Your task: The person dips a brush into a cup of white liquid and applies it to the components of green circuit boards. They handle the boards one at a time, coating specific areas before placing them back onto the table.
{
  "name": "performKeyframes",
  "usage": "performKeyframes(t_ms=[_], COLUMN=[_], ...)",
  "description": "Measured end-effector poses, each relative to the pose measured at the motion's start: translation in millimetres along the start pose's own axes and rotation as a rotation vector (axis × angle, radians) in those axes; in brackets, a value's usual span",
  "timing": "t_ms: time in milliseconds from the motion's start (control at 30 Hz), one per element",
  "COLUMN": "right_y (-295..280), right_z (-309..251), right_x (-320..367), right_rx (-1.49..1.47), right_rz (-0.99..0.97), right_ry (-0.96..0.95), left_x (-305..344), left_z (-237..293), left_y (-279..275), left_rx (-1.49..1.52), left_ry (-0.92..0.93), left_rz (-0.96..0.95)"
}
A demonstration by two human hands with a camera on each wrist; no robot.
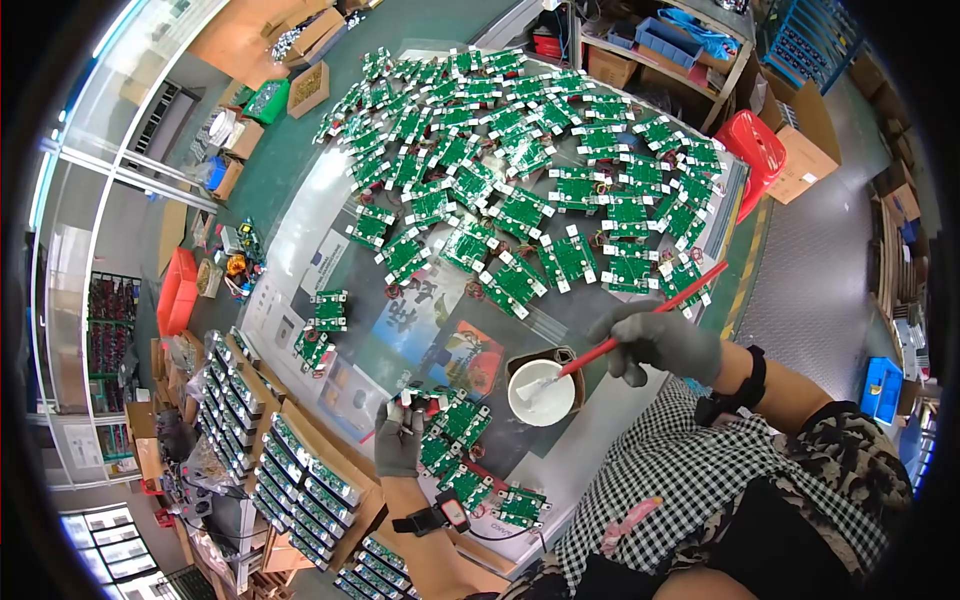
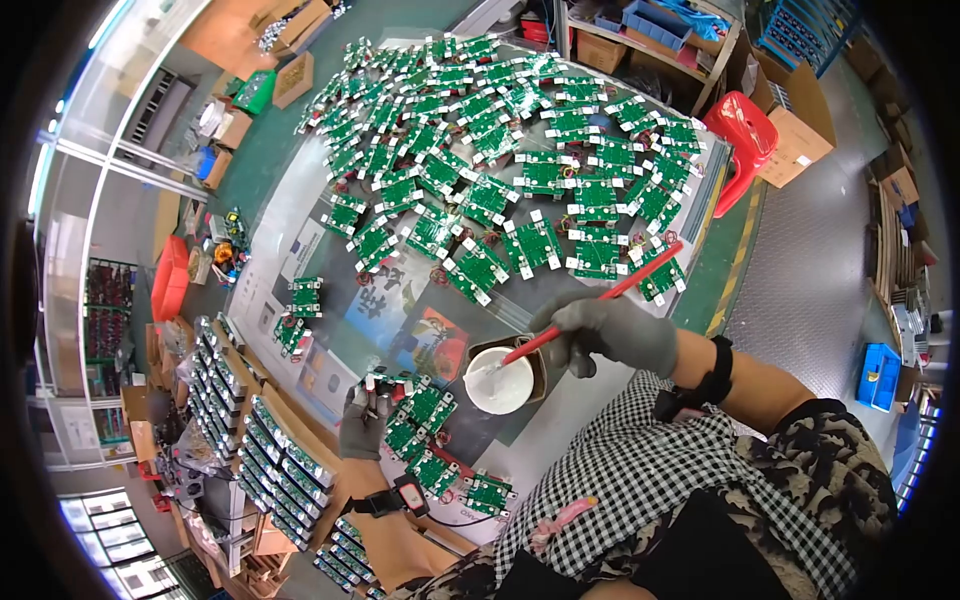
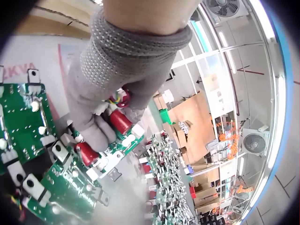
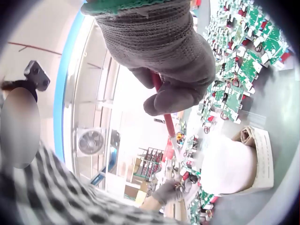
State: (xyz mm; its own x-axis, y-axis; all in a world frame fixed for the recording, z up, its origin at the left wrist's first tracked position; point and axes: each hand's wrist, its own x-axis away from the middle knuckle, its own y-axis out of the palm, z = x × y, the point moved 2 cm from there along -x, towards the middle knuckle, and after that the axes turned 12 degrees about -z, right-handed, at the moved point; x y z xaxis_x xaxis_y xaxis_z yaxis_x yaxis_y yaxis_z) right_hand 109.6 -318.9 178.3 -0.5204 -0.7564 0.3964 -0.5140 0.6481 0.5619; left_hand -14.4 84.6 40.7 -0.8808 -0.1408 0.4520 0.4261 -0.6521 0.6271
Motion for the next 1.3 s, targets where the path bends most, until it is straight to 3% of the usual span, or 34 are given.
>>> performKeyframes(t_ms=[133,167,267,333,467,533,600,667,733,800,867,900,933,1000,1033,1067,1133,1200,1267,1300], right_y=[-2,-3,0,9,32,57,71,83,88,87,86,84,80,74,70,61,43,33,36,33], right_z=[-14,-16,-24,-31,-28,-35,-26,-11,-18,-20,-36,-42,-36,-29,-36,-40,-52,-81,-103,-107], right_x=[8,10,12,8,-31,-49,-71,-85,-81,-78,-62,-58,-61,-66,-54,-53,-49,-25,-5,3], right_rx=[-0.147,-0.145,-0.124,-0.066,0.071,0.258,0.340,0.217,0.521,0.452,0.289,0.386,0.391,0.511,0.524,0.527,0.272,0.218,0.105,0.205], right_rz=[-0.067,-0.070,-0.130,-0.126,-0.226,-0.243,-0.285,-0.359,-0.327,-0.283,-0.027,0.040,0.042,0.093,0.099,0.094,-0.063,-0.121,-0.122,-0.151], right_ry=[-0.090,-0.096,-0.151,-0.169,-0.265,-0.276,-0.387,-0.366,-0.429,-0.462,-0.264,-0.289,-0.287,-0.533,-0.324,-0.318,-0.718,-0.626,-0.469,-0.424], left_x=[3,5,18,28,61,73,81,81,74,70,66,64,62,70,68,65,64,65,67,66], left_z=[-8,-9,1,14,39,45,41,37,27,18,4,0,-7,-16,-17,-15,-6,5,9,10], left_y=[6,6,42,60,118,155,162,188,196,200,220,221,228,248,248,245,234,220,218,216], left_rx=[-0.091,-0.085,-0.168,-0.216,-0.303,-0.263,-0.196,-0.250,-0.174,-0.259,0.007,-0.949,-0.797,-0.262,-0.255,-0.285,-0.307,-0.289,-0.322,-0.320], left_ry=[0.136,0.166,0.238,0.258,0.371,0.443,0.455,0.449,0.387,0.357,0.305,0.280,0.275,0.307,0.308,0.320,0.336,0.051,0.012,-0.079], left_rz=[0.016,-0.063,-0.028,-0.102,-0.269,-0.489,-0.567,-0.780,-0.786,-0.483,-0.440,-0.130,-0.193,-0.299,-0.293,-0.270,-0.233,-0.331,-0.290,-0.344])
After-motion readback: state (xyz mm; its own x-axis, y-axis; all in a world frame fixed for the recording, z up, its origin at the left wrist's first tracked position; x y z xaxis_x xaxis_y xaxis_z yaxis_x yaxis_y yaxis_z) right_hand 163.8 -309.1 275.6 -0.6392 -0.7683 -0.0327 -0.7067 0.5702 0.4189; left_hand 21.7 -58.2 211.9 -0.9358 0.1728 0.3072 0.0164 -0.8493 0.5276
